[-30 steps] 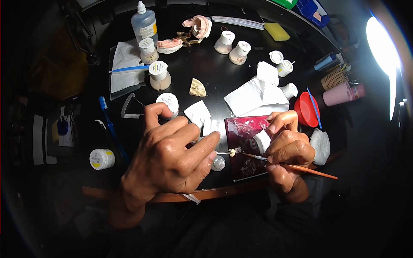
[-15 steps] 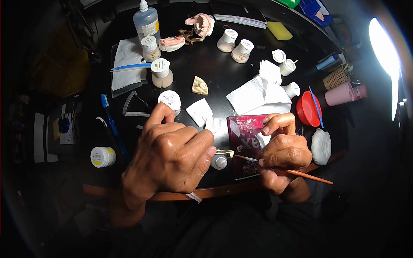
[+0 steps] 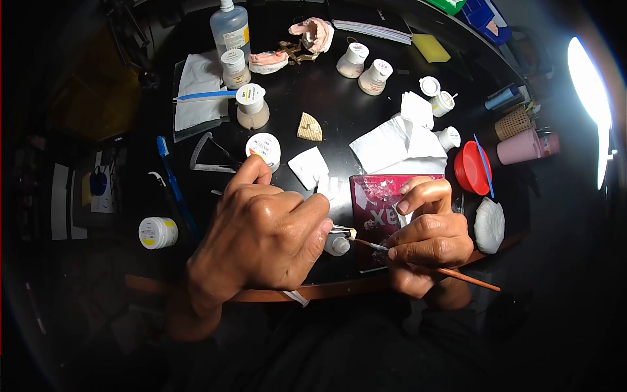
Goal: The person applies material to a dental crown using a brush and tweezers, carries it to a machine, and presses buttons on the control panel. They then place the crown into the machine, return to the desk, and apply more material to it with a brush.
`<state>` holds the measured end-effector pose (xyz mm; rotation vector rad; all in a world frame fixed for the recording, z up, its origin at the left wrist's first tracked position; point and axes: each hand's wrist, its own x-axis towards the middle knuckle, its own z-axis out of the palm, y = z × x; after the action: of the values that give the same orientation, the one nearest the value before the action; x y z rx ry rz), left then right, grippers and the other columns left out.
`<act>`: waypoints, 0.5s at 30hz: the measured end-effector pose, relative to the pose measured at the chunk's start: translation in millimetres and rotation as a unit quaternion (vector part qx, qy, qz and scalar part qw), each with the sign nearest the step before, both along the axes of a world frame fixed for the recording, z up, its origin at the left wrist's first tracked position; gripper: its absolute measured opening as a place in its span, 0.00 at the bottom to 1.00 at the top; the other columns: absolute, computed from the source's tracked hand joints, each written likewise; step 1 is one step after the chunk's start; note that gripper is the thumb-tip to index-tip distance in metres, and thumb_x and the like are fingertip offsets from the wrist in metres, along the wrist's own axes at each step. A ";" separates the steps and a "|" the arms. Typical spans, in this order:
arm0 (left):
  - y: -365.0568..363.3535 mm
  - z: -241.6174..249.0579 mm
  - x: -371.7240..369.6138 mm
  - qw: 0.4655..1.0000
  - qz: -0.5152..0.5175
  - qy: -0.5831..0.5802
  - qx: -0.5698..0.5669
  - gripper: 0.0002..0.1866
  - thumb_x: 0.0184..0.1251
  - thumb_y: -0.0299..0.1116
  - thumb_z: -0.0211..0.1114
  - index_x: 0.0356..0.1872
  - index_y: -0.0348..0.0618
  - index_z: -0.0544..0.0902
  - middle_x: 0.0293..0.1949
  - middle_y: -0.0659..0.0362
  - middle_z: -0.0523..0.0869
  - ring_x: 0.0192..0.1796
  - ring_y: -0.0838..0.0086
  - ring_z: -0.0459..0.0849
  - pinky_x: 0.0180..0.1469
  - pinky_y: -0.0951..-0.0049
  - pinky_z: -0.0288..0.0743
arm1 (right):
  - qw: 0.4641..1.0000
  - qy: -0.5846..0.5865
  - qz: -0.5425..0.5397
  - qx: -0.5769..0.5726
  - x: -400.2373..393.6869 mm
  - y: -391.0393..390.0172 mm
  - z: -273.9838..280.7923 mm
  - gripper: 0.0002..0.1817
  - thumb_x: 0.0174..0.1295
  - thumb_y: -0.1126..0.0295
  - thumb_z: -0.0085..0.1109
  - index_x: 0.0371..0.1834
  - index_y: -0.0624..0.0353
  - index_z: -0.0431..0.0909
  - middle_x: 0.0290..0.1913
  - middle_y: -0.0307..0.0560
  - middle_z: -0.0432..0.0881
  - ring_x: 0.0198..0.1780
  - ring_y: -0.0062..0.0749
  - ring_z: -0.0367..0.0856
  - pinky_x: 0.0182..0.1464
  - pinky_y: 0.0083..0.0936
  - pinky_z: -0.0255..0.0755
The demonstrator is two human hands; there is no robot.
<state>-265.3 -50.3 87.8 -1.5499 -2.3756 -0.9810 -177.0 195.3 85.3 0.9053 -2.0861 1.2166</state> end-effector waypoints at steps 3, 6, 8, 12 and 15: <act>-0.4 -0.2 0.3 1.000 0.001 -0.002 -0.003 0.11 0.64 0.33 0.64 0.22 0.45 0.76 0.14 0.60 0.72 0.16 0.62 0.68 0.37 0.61 0.59 | 1.000 0.003 0.002 0.006 -0.7 -1.0 -0.3 0.11 0.34 0.76 0.67 0.26 0.56 0.85 0.25 0.37 0.85 0.46 0.45 0.81 0.47 0.40 0.74; -0.4 0.1 0.6 1.000 0.001 -0.005 -0.004 0.11 0.64 0.33 0.65 0.22 0.45 0.76 0.14 0.60 0.72 0.16 0.62 0.68 0.37 0.61 0.59 | 1.000 0.002 0.002 0.009 -0.9 -1.4 -0.1 0.11 0.34 0.76 0.68 0.26 0.56 0.85 0.25 0.37 0.85 0.46 0.44 0.81 0.47 0.40 0.74; -0.2 0.3 0.6 1.000 0.001 -0.005 -0.004 0.11 0.64 0.33 0.64 0.22 0.45 0.76 0.14 0.60 0.72 0.16 0.62 0.68 0.37 0.61 0.58 | 1.000 -0.001 0.002 0.013 -0.7 -1.3 0.3 0.11 0.33 0.76 0.68 0.26 0.56 0.85 0.26 0.36 0.85 0.46 0.44 0.81 0.47 0.40 0.74; -0.2 0.9 0.9 1.000 0.000 -0.007 -0.002 0.11 0.64 0.33 0.64 0.22 0.45 0.76 0.14 0.60 0.71 0.16 0.62 0.68 0.37 0.61 0.58 | 1.000 -0.007 0.002 0.015 0.9 -0.7 1.2 0.12 0.33 0.77 0.67 0.27 0.56 0.86 0.26 0.36 0.85 0.47 0.43 0.81 0.47 0.40 0.74; -0.4 0.7 0.8 1.000 0.000 -0.008 -0.001 0.11 0.64 0.33 0.64 0.22 0.45 0.76 0.14 0.60 0.71 0.16 0.62 0.68 0.37 0.62 0.58 | 1.000 -0.007 0.001 0.017 0.5 -1.5 1.5 0.12 0.33 0.77 0.67 0.27 0.56 0.86 0.26 0.36 0.85 0.47 0.43 0.81 0.47 0.41 0.74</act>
<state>-264.5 -50.7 88.5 -1.5479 -2.3886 -0.9930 -176.5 193.8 86.8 0.9177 -2.1223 1.1955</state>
